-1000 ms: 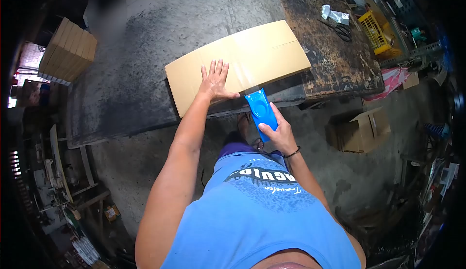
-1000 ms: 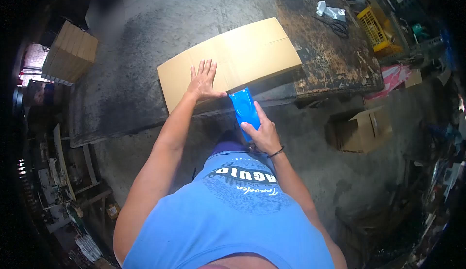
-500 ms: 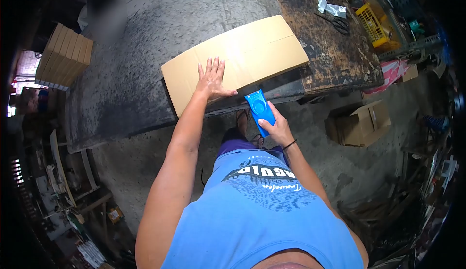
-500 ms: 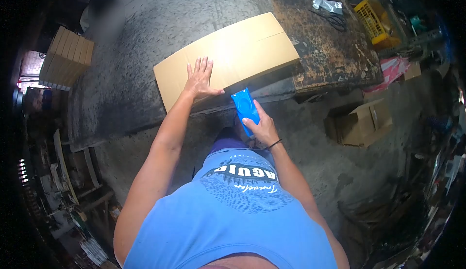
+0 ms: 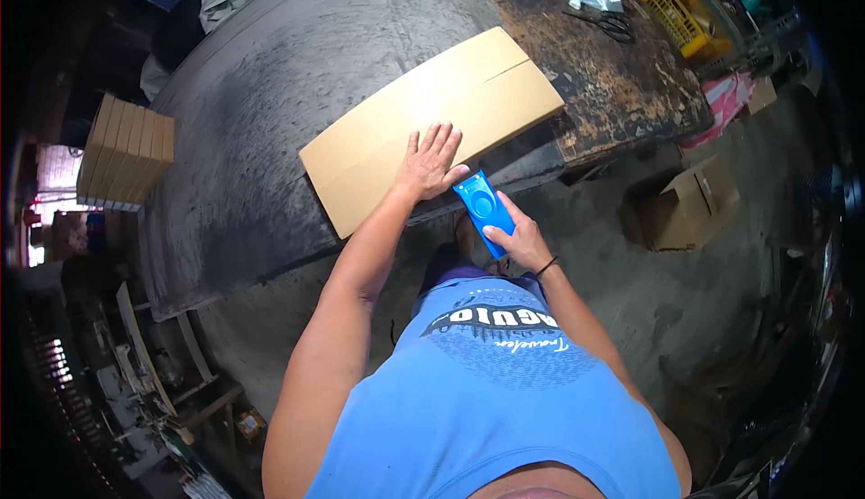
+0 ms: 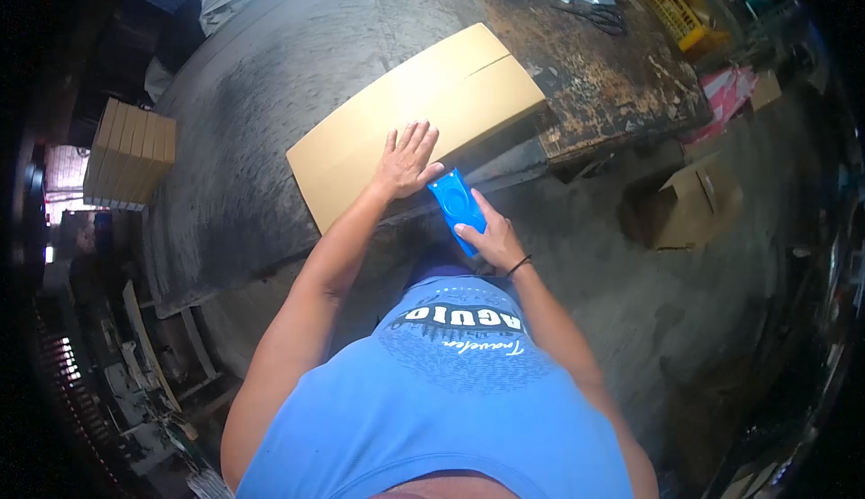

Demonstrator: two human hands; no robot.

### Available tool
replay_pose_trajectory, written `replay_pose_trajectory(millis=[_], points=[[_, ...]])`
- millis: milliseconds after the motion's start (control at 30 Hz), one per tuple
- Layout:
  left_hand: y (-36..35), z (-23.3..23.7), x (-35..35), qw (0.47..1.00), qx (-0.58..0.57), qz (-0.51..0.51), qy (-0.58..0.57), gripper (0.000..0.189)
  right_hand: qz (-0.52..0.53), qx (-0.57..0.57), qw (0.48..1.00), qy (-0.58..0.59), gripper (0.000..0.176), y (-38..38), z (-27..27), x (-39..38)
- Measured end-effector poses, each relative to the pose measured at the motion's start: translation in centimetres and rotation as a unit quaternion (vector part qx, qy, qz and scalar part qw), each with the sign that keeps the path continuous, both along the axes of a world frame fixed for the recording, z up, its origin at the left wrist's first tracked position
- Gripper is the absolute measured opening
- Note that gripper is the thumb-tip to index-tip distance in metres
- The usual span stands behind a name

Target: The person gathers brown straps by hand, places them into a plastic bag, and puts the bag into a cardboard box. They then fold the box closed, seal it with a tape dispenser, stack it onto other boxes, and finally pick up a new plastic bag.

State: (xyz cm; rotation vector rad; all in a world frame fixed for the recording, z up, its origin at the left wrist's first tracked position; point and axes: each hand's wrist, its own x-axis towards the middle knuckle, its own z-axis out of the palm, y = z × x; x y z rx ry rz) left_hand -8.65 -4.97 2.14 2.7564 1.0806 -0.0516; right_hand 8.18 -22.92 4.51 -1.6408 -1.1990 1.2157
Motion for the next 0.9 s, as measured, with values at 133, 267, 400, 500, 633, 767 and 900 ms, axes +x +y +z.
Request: replay_pose_trajectory(millis=[133,267,400,500,633,767,900], points=[[0.0,0.0,-0.1,1.000,-0.002,0.002,0.016,0.072,-0.006,0.019,1.000,-0.001,0.075,-0.7,1.8,-0.4],[0.2,0.4,0.1,1.000,-0.004,0.003,0.025,0.073,-0.008,0.007,1.000,-0.001,0.074,-0.9,2.5,-0.5],[0.2,0.4,0.1,1.000,-0.004,0.007,0.026,0.073,-0.008,-0.014,1.000,0.010,0.075,-1.1,2.8,-0.4],[0.2,0.3,0.2,1.000,-0.006,0.012,0.027,0.074,-0.005,-0.046,0.999,0.013,0.075,-1.2,3.0,-0.3],[0.3,0.5,0.3,0.999,-0.009,0.011,0.029,0.075,-0.024,0.003,0.999,-0.025,0.074,-1.9,1.7,-0.5],[-0.6,-0.2,0.9,0.999,0.015,0.037,0.037,0.079,-0.024,-0.007,0.999,-0.036,0.074,0.3,-1.1,-0.4],[-1.5,-0.2,2.7,0.989,0.050,0.135,0.036,0.088,0.047,-0.113,0.981,-0.151,0.059,3.1,1.2,-1.3]])
